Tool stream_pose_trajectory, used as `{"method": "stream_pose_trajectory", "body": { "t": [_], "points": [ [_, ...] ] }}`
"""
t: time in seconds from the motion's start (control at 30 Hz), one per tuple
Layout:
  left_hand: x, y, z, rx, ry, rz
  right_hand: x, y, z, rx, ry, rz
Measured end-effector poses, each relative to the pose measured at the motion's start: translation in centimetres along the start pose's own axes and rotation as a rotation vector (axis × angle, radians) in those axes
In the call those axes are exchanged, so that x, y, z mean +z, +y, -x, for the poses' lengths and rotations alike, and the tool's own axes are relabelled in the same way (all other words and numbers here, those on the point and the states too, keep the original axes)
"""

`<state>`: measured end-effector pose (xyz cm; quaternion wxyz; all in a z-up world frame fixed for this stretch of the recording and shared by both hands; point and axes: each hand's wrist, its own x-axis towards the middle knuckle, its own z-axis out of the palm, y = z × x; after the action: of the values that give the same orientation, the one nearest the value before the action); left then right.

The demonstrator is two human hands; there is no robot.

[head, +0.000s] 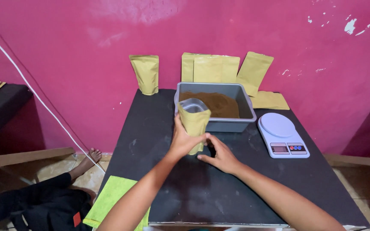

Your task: The person fills small stand-up pouches with coffee powder from a large bin using a spoon, weighs each pouch on a digital scale, and seals the pouches.

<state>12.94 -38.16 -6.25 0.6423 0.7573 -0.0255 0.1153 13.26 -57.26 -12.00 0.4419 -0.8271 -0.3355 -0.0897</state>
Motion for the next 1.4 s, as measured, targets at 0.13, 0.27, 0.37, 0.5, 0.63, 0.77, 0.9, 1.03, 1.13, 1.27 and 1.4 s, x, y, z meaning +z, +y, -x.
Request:
{"method": "stream_pose_trajectory", "body": {
  "t": [0.13,0.27,0.37,0.5,0.63,0.77,0.9,1.03,1.13,1.27,1.4],
  "points": [
    [-2.3,3.6,0.3,-0.037,-0.253,-0.098,-0.8,0.4,-0.1,0.073,0.061,-0.067],
    [-4.4,-2.7,-1.5,-0.049,-0.458,-0.208,-1.1,0.5,-0.3,0.109,0.054,-0.104],
    [-5.9,-6.8,-3.4,-0.096,-0.462,-0.229,-1.0,-0.4,-0.4,0.086,0.055,-0.096],
    [-6.2,-8.4,-3.8,-0.025,-0.406,-0.404,-1.1,0.9,-0.3,0.053,0.093,-0.040],
    [-5.7,-6.1,-1.8,0.070,-0.376,-0.448,-1.8,1.1,-0.2,0.030,0.124,-0.024],
    [-5.0,-2.1,-0.4,0.148,-0.215,-0.241,-4.2,-2.2,-0.4,-0.068,0.325,0.013],
    [-4.2,-5.4,-0.3,0.223,-0.335,-0.403,-3.6,-0.3,1.6,-0.065,0.188,0.123],
    [-3.7,-7.5,-0.9,0.153,-0.362,-0.313,-4.9,-0.3,1.5,0.005,0.157,0.105],
    [-3.2,-8.2,-1.0,0.146,-0.388,-0.328,-7.0,-2.7,0.3,-0.102,0.395,0.111],
    [-2.6,-4.6,0.5,0.171,-0.420,-0.345,-9.7,-9.0,-2.0,-0.324,0.491,0.229],
    [-1.3,-5.1,0.4,0.132,-0.418,-0.427,-9.6,-12.4,-4.7,-0.359,0.339,0.370]
  ]
}}
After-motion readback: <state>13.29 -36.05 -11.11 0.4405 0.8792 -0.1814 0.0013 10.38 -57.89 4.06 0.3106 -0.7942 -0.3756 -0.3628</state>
